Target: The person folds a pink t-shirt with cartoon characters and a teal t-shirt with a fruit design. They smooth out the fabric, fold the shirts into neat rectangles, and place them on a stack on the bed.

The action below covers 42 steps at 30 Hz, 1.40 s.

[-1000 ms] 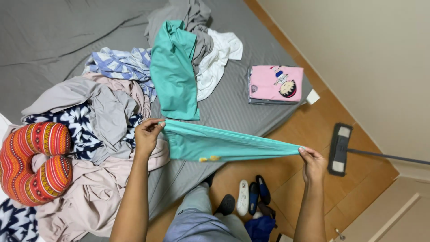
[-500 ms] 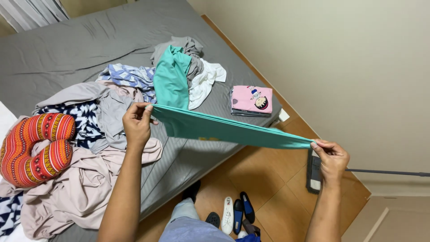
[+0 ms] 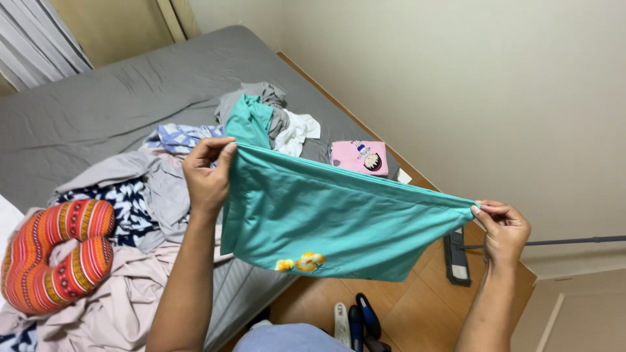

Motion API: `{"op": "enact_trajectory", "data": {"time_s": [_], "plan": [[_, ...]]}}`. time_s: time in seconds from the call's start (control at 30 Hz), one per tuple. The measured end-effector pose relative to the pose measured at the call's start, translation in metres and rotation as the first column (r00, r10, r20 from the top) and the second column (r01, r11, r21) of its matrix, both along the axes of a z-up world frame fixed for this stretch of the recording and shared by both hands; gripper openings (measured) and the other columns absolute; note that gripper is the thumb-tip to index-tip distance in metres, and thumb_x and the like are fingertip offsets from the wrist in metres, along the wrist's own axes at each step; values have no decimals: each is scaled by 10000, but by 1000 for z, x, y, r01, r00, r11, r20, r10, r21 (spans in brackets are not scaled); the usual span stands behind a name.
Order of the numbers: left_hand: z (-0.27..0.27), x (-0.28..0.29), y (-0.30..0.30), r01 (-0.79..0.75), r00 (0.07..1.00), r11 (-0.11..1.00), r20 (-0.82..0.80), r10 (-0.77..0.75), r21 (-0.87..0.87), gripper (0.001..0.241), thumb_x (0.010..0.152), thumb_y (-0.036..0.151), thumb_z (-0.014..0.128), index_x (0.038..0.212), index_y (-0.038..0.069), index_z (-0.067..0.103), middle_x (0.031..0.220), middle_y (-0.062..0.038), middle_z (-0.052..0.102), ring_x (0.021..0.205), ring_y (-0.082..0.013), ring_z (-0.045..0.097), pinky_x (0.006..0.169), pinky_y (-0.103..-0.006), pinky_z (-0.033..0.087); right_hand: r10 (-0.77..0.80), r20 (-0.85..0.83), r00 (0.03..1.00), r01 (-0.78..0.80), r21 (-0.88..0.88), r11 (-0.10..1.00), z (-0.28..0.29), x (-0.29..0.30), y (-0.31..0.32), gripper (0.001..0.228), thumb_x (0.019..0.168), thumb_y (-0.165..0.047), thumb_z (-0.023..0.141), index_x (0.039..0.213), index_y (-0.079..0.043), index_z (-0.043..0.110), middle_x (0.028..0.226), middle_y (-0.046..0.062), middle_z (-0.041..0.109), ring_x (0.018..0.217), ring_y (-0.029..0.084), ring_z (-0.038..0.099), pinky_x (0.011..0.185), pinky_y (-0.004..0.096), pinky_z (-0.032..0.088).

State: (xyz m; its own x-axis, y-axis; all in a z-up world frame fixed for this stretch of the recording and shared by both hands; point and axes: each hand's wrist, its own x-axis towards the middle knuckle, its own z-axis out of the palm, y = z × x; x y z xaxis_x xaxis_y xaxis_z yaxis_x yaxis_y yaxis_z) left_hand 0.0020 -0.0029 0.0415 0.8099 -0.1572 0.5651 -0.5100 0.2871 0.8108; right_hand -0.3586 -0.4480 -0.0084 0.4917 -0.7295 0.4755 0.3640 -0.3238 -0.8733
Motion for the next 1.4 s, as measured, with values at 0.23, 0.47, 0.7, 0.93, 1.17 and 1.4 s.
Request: {"op": "enact_trajectory", "data": {"time_s": [0.23, 0.47, 0.7, 0.93, 1.17, 1.4], "plan": [[60, -9, -28, 298, 889, 886, 234, -393, 356, 137, 934, 68, 743, 1064, 25, 751, 946, -93, 771, 839, -146, 732, 753, -268, 574, -99, -277, 956, 70, -113, 991, 53, 130, 146, 367, 872, -11, 792, 1226, -31, 698, 1181, 74, 711, 985, 191, 629, 892, 351, 510], [38, 18, -41, 427, 800, 710, 132, -586, 560, 339, 943, 174, 742, 1212, 61, 569, 960, -105, 772, 883, -273, 779, 736, -342, 596, 536, -248, 807, -546, 35, 837, 28, 250, 233, 382, 860, -22, 756, 1231, 2, 670, 1077, 39, 731, 1010, 128, 710, 920, 313, 586], [47, 35, 31, 342, 813, 653, 136, -567, 676, 545, 830, 314, 842, 1213, 66, 545, 1071, -151, 732, 941, -327, 721, 805, -389, 552, 499, -108, 860, -498, 38, 866, 30, 251, 209, 149, 911, 23, 745, 1060, 23, 743, 976, 40, 741, 916, 118, 691, 868, 279, 578], [-30, 49, 50, 347, 875, 583, -31, -483, 735, 455, 843, 265, 799, 1238, 136, 614, 1139, -114, 732, 977, -296, 720, 798, -373, 558, 322, 30, 946, -323, 19, 946, 44, 220, 159, 120, 958, 17, 749, 1071, -12, 725, 1025, 42, 721, 952, 110, 657, 900, 255, 536], [-79, 0, 7, 383, 841, 818, 205, -501, 430, 445, 858, 110, 797, 1259, 84, 607, 1404, -170, 546, 1159, -372, 646, 894, -400, 548, 253, 127, 959, -264, 78, 961, 52, 173, 121, 155, 970, 9, 754, 1116, -1, 703, 1044, 59, 715, 977, 139, 659, 912, 269, 518], [-92, -53, -31, 308, 858, 797, 210, -469, 520, 317, 808, 154, 832, 1092, 52, 736, 1268, -160, 650, 975, -271, 702, 827, -350, 555, 216, 127, 968, -228, 88, 970, 74, 110, 78, 167, 964, 33, 750, 1122, 2, 707, 1040, 70, 714, 965, 148, 659, 905, 278, 526]]}}
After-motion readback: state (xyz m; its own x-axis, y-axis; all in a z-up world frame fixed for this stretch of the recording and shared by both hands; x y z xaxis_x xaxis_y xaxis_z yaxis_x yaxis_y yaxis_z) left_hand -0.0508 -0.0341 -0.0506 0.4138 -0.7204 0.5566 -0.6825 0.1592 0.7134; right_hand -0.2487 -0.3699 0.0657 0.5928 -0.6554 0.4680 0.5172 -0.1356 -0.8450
